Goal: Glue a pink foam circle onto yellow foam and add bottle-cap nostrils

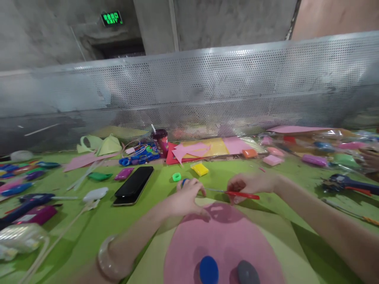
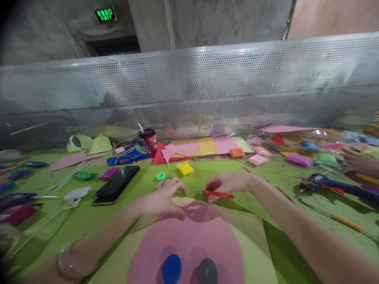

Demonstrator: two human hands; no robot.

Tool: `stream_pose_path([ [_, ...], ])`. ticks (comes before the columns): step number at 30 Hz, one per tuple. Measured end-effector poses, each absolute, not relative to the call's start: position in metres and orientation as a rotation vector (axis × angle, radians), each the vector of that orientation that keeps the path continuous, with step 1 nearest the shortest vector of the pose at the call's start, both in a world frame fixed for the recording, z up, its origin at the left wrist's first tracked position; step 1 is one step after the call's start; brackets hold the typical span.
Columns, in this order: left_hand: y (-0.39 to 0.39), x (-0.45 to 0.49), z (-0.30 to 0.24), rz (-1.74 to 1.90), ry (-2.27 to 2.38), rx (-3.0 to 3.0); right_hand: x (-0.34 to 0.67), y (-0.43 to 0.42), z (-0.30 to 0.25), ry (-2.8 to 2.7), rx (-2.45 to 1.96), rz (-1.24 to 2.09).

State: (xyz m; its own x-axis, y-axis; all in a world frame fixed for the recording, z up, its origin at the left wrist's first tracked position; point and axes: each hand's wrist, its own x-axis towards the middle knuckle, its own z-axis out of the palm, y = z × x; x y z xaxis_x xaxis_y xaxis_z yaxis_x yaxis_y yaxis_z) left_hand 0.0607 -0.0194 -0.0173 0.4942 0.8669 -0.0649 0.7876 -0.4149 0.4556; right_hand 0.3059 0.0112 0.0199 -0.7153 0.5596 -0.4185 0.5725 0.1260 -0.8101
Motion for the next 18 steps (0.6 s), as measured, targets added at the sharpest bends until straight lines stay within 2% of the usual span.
stream_pose_path([
  [5, -0.022, 0.062, -0.015, 0.228, 1.365, 2.282, 0.309, 0.009, 0.026, 2.422, 1.18, -1.616],
  [12, -0.029, 0.065, -0.014, 0.234, 1.469, 2.215, 0.325, 0.007, 0.041, 2.516, 1.372, -0.918],
  [18, -0.037, 0.066, -0.01, 0.254, 1.462, 2.168, 0.324, 0.005, 0.038, 2.482, 1.398, -0.743],
])
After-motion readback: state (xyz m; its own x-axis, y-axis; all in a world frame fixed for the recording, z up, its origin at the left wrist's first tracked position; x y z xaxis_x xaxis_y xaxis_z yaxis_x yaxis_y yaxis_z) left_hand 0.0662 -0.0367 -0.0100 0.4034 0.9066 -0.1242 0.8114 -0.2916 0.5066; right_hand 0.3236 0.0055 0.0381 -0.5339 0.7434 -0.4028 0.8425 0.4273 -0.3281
